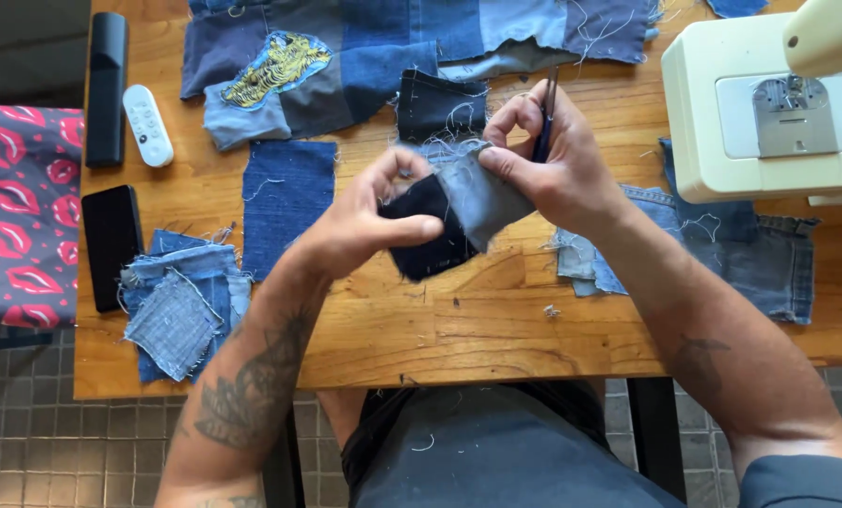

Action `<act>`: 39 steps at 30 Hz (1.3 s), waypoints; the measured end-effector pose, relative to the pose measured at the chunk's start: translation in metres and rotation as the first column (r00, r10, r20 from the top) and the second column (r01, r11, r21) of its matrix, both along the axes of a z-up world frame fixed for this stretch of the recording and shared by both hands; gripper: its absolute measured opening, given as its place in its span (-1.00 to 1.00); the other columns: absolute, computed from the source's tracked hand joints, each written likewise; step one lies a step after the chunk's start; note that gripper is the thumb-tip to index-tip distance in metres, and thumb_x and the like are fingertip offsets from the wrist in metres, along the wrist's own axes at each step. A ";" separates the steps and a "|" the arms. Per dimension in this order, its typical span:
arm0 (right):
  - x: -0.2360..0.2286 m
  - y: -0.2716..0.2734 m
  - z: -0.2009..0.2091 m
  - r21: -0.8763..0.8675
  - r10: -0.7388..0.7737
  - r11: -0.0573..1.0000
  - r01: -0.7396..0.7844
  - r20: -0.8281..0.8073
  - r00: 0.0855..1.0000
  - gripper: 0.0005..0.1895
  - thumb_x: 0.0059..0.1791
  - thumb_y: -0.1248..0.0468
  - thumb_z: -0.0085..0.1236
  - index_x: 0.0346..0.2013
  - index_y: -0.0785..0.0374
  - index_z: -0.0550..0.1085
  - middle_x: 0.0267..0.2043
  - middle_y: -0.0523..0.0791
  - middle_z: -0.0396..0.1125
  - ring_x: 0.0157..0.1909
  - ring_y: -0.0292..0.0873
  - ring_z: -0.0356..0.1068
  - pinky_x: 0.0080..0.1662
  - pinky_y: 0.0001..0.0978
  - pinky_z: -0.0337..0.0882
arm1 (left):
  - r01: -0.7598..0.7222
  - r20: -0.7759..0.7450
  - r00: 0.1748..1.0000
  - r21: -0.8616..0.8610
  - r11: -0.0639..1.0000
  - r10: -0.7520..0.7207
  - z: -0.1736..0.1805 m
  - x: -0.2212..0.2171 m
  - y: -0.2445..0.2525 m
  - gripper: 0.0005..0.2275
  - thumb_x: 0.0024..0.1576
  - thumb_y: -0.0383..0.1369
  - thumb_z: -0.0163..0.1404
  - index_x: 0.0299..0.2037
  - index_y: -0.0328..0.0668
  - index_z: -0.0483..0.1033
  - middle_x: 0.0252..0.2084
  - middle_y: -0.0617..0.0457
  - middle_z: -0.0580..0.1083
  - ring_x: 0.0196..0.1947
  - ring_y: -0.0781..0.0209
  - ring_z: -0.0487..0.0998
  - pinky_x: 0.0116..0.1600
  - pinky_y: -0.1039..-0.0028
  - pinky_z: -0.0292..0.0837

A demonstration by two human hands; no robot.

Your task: Trimming loose threads from denim patches and arranging them on a workbench.

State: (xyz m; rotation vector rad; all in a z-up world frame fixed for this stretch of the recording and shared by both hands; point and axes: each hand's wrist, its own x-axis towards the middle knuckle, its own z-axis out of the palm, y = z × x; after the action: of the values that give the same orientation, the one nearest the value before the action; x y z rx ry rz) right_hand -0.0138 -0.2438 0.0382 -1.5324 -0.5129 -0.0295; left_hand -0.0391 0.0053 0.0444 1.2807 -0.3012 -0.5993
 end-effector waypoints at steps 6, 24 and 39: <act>0.005 -0.001 -0.003 0.100 -0.069 0.992 0.073 -0.042 0.997 -0.55 0.05 0.50 0.21 -0.26 0.05 0.08 -0.16 -0.09 0.32 -0.07 -0.23 0.35 -0.05 -0.48 0.54 | 0.064 -0.008 0.998 0.240 0.969 -0.064 -0.006 0.016 -0.019 -0.67 -0.10 -0.34 0.35 -0.17 -0.16 0.54 -0.38 0.16 0.53 -0.43 0.43 0.51 -0.37 0.59 0.49; 0.007 0.013 -0.057 0.256 0.057 0.966 -0.038 -0.067 0.996 -0.50 -0.08 0.55 0.30 -0.29 0.11 0.11 -0.32 -0.04 0.31 -0.33 -0.30 0.21 -0.24 -0.52 0.21 | -0.254 -0.236 0.965 -0.727 0.638 0.116 -0.045 0.022 -0.014 -0.31 0.12 0.16 -0.15 0.23 -0.33 0.42 0.11 -0.38 0.52 0.07 -0.26 0.60 0.28 -0.02 0.46; 0.009 0.004 -0.028 -0.025 0.151 0.988 -0.152 -0.044 0.988 -0.52 -0.02 0.45 0.31 -0.32 0.11 0.09 -0.22 0.04 0.51 -0.20 -0.27 0.38 -0.08 -0.52 0.23 | -0.161 0.201 0.969 0.087 0.983 0.141 -0.029 0.006 -0.007 -0.75 0.00 -0.50 0.32 -0.12 -0.25 0.64 -0.47 0.08 0.57 -0.49 0.45 0.57 -0.39 0.71 0.53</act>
State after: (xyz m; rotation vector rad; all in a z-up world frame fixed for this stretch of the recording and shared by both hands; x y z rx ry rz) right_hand -0.0050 -0.2394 0.0101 -1.5147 -0.5972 0.1276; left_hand -0.0329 -0.0016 0.0152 1.4512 -0.3329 -0.3638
